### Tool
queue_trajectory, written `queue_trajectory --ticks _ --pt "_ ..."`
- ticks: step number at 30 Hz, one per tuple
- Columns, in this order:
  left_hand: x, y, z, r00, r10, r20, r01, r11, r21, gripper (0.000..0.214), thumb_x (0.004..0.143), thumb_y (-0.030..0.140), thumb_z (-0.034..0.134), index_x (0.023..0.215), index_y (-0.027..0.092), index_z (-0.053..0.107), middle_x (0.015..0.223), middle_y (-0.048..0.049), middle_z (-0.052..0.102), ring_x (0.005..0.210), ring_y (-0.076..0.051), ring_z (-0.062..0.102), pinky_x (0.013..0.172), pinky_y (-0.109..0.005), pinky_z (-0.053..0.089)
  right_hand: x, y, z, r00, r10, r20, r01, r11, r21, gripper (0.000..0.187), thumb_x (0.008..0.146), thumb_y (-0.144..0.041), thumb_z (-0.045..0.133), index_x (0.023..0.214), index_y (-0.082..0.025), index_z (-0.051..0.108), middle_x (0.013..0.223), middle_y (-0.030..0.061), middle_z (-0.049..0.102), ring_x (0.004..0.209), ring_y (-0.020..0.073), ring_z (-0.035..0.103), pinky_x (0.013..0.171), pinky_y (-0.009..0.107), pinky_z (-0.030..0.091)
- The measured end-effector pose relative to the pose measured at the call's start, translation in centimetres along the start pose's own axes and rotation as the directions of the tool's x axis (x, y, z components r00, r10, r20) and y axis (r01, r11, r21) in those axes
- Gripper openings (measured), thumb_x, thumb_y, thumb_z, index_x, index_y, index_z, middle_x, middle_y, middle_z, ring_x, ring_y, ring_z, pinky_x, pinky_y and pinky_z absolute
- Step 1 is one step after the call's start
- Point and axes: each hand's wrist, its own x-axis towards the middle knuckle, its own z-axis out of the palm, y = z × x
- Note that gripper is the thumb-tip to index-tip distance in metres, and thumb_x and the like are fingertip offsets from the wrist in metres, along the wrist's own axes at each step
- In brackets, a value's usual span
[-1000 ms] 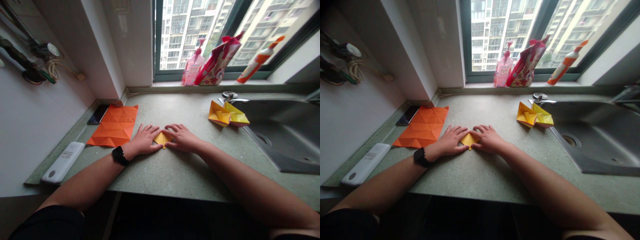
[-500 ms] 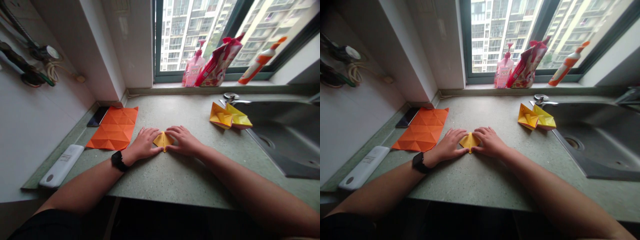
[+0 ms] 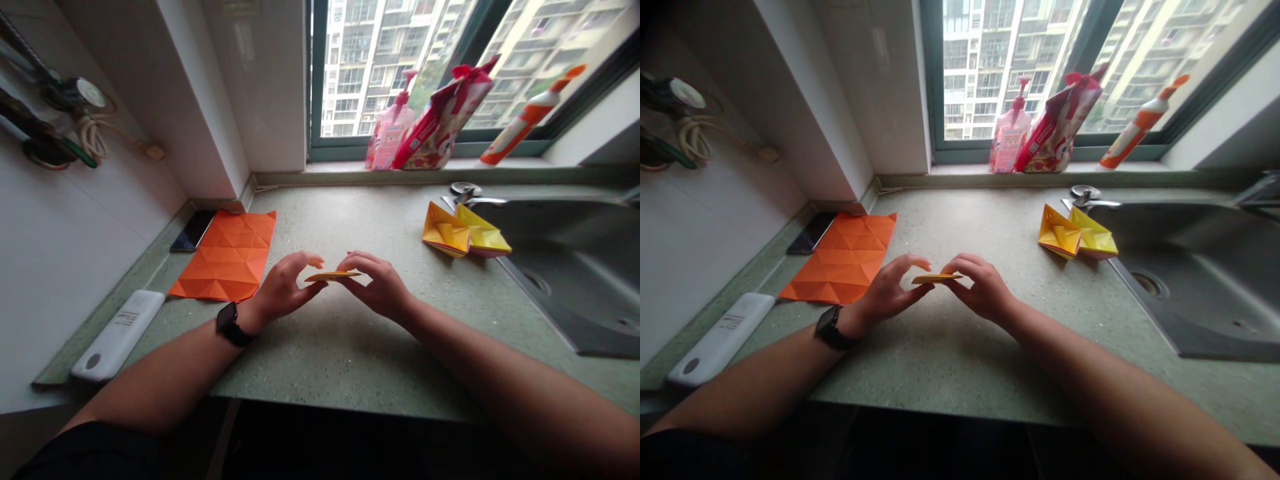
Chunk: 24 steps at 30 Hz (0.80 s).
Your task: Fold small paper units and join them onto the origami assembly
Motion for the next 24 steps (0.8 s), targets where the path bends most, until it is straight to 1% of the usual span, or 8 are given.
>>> queue_trajectory --ticks 2,3,6,10,14,17,21,24 --pt "0.16 0.43 -0.31 0.999 0.049 0.019 -0.049 0.998 0.024 0.016 0.108 0.037 0.066 0.114 0.023 0.069 0.107 -0.0062 0.079 0.101 -0.021 0.075 0.098 -0.041 0.060 0.03 -0.21 0.06 0.998 -0.058 -0.025 0.058 0.998 -0.017 0.007 0.102 -0.025 0.066 0.096 -0.027 0.068 0.095 0.0019 0.078 0.089 0.0195 0.074 0.096 0.042 0.059" --pt "0.20 0.58 -0.45 0.997 0.071 0.031 -0.072 0.996 0.048 0.012 0.109 0.034 0.064 0.109 0.023 0.070 0.103 -0.0050 0.079 0.099 -0.020 0.075 0.101 -0.042 0.060 0.02 -0.27 0.08 0.996 -0.086 -0.031 0.085 0.996 -0.036 0.006 0.101 -0.024 0.065 0.097 -0.028 0.068 0.096 0.0021 0.078 0.091 0.0200 0.074 0.098 0.043 0.058" --pt "0.25 0.76 -0.79 0.990 0.137 0.032 -0.140 0.980 0.141 0.010 0.108 0.028 0.063 0.105 0.025 0.072 0.100 -0.0024 0.080 0.095 -0.019 0.074 0.111 -0.046 0.055 -0.03 -0.33 0.03 0.990 -0.140 -0.010 0.138 0.983 -0.120 0.007 0.098 -0.023 0.065 0.101 -0.028 0.069 0.098 0.0025 0.079 0.095 0.0217 0.074 0.105 0.047 0.055" --pt "0.16 0.54 -0.81 0.979 0.201 0.033 -0.203 0.957 0.207 0.011 0.108 0.028 0.063 0.103 0.025 0.073 0.096 -0.0009 0.080 0.091 -0.018 0.073 0.113 -0.046 0.054 -0.02 -0.29 -0.35 0.987 -0.155 0.049 0.163 0.963 -0.216 0.011 0.100 -0.027 0.063 0.103 -0.030 0.072 0.098 0.0011 0.080 0.097 0.0220 0.074 0.111 0.049 0.050" --pt "-0.01 0.11 -0.51 0.980 0.191 0.055 -0.198 0.955 0.222 0.015 0.109 0.027 0.061 0.101 0.024 0.074 0.093 -0.0014 0.079 0.088 -0.017 0.073 0.113 -0.046 0.054 -0.01 -0.29 -0.67 0.987 -0.153 0.054 0.162 0.949 -0.271 0.015 0.103 -0.030 0.062 0.097 -0.031 0.076 0.091 -0.0009 0.080 0.092 0.0207 0.074 0.111 0.048 0.049" --pt "-0.03 -0.08 -0.41 0.984 0.168 0.065 -0.178 0.956 0.232 0.016 0.110 0.028 0.060 0.103 0.024 0.075 0.093 -0.0021 0.080 0.088 -0.018 0.074 0.111 -0.046 0.055 0.02 -0.31 -0.70 0.987 -0.154 0.039 0.159 0.948 -0.276 0.017 0.104 -0.032 0.062 0.094 -0.032 0.077 0.089 -0.0011 0.080 0.091 0.0206 0.074 0.110 0.048 0.050" --pt "0.07 -0.04 -0.54 0.987 0.147 0.065 -0.157 0.963 0.220 0.019 0.111 0.037 0.063 0.110 0.024 0.076 0.101 -0.0036 0.083 0.092 -0.019 0.076 0.111 -0.046 0.055 0.09 -0.17 -0.73 0.987 -0.162 -0.006 0.155 0.949 -0.274 0.015 0.103 -0.029 0.065 0.094 -0.031 0.077 0.088 -0.0012 0.080 0.088 0.0202 0.075 0.110 0.048 0.050" --pt "0.09 -0.07 -0.62 0.990 0.130 0.060 -0.140 0.967 0.211 0.018 0.110 0.039 0.065 0.111 0.025 0.077 0.104 -0.0036 0.084 0.094 -0.019 0.077 0.111 -0.045 0.055 0.11 0.06 -0.76 0.988 -0.154 0.005 0.149 0.949 -0.279 0.013 0.101 -0.028 0.067 0.094 -0.032 0.078 0.088 -0.0016 0.081 0.089 0.0204 0.075 0.111 0.048 0.050"
